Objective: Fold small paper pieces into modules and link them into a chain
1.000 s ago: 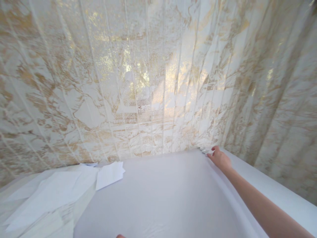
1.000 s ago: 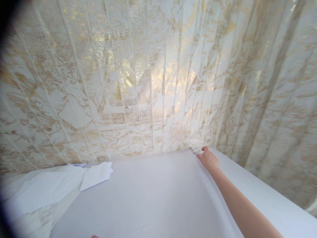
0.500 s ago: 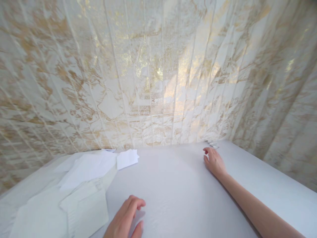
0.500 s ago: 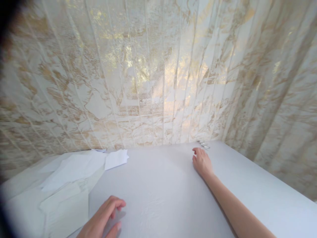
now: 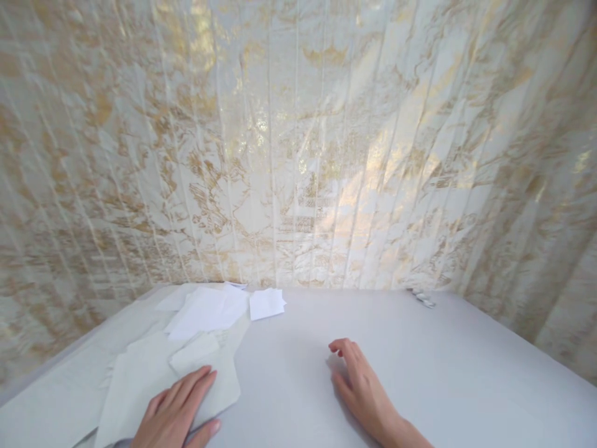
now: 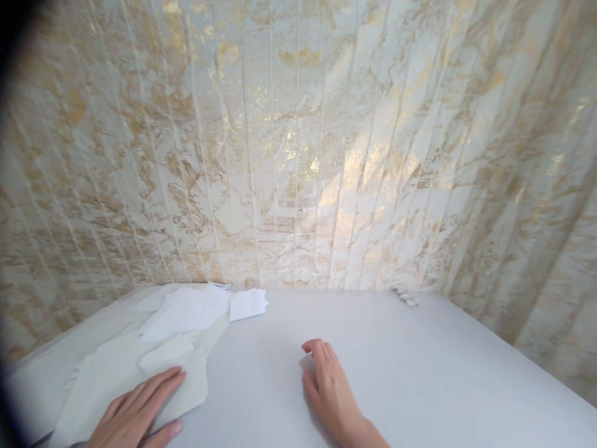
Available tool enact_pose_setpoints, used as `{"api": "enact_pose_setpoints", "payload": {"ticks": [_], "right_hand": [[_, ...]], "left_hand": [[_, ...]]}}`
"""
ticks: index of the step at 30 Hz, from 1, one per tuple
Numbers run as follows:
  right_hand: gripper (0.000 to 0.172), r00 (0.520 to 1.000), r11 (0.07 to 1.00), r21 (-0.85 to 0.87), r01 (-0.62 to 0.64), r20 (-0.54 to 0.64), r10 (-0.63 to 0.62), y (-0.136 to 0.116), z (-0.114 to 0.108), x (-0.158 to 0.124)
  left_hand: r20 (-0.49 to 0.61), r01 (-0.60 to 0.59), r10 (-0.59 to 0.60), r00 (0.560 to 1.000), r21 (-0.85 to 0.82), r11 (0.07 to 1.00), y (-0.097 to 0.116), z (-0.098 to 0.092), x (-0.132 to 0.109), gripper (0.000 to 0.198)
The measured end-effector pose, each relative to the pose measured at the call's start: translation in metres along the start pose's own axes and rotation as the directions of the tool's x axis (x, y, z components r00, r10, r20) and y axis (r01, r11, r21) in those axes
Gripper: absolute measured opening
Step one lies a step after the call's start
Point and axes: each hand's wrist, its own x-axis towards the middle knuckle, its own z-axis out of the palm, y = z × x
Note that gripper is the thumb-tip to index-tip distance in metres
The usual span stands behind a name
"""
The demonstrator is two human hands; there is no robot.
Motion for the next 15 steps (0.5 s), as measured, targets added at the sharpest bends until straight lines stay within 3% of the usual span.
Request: {"api": "enact_pose_setpoints", "payload": {"ticks": [6, 12, 15], "right_hand": [[0.050, 0.984, 0.986, 0.165, -0.016, 0.180, -0.014, -0.043, 0.024, -0.008], [0.057, 0.967, 0.984, 0.163, -0.066, 0.253, 0.023, -0.039, 0.037, -0.015], [0.057, 0.970, 0.981, 0.181, -0.072, 0.243, 0.026, -0.033, 0.042, -0.018]], "left_hand": [[-0.009, 0.030, -0.030, 0.999, -0.032, 0.999, 0.012, -0.020, 0.006, 0.042], [0.012, 0.022, -0.022, 1.000, -0.015, 1.000, 0.017, -0.030, 0.008, 0.034], [0.083, -0.007, 0.012, 0.997, -0.058, 0.998, 0.020, -0.038, 0.009, 0.031]]}}
